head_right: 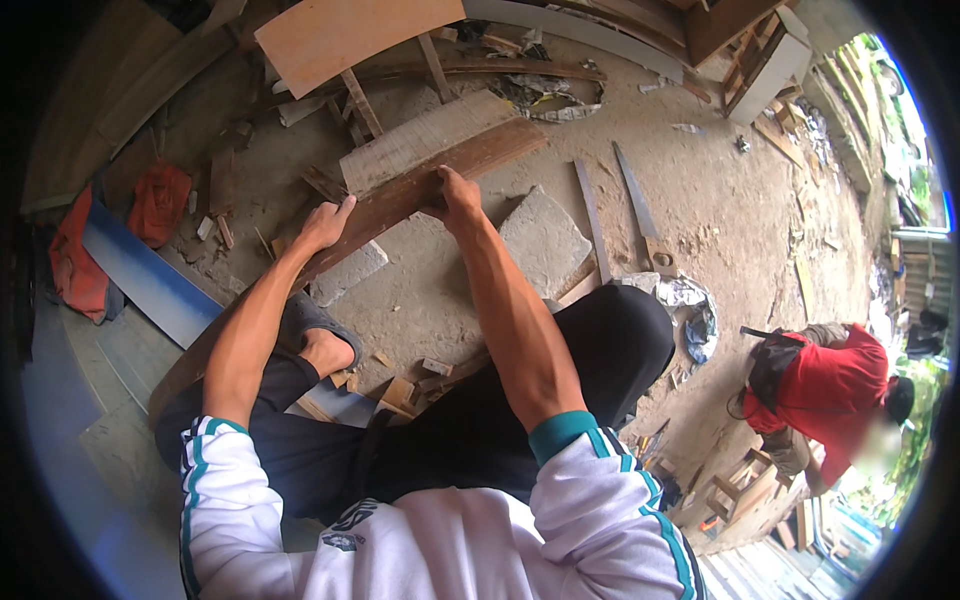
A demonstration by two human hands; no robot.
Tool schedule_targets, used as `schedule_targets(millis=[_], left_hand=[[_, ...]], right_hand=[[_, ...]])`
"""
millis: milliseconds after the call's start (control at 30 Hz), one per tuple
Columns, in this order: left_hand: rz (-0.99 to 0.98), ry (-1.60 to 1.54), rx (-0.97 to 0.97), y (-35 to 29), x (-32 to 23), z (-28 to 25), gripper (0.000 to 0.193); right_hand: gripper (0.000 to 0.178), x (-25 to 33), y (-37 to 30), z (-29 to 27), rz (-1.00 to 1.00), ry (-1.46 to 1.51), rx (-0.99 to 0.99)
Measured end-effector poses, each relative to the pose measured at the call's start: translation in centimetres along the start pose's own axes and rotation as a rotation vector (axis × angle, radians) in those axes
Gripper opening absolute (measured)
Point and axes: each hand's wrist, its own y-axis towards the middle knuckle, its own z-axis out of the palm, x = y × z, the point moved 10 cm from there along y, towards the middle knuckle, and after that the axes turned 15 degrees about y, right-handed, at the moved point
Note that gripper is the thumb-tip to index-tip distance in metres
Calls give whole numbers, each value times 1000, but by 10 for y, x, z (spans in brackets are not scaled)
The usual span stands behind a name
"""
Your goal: The person sits on the floor and uses a hand saw to cut a long wooden plank. They position the plank on a makeshift support, saw through it, and then inspect the cut piece.
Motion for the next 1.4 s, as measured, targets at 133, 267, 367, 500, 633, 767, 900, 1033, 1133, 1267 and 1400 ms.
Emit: schedule_targets(millis=[133,267,367,500,633,767,900,1033,1133,1267,1400], left_hand=[[45,-48,-16,6,9,1,79],[82,-44,19,16,3,1,78],[66,-63,1,17,14,3,78],[73,-59,35,18,6,1,78],[28,-29,53,16,5,1,79],[10,-22,56,17,8,1,80],[12,-36,-1,17,9,-1,81],[13,-34,2,19,10,1,82],[4,-25,0,21,18,4,82],[0,-63,0,19,14,2,83],[-17,-51,-6,16,12,-1,84]], right_hand=[[43,-4,-3,7,-5,-8,-47],[45,-5,4,1,28,20,-27],[46,-9,6,2,19,-1,-60],[48,-9,15,-2,-7,10,-38],[50,-8,17,-7,-74,-13,-84],[49,-8,12,-3,-75,-4,-87],[48,-6,6,0,-78,-18,-106],[47,-2,7,1,-107,-8,-80],[46,-3,3,4,-111,-25,-109],[44,-2,3,4,-115,-22,-92],[45,-2,3,3,-109,-25,-91]])
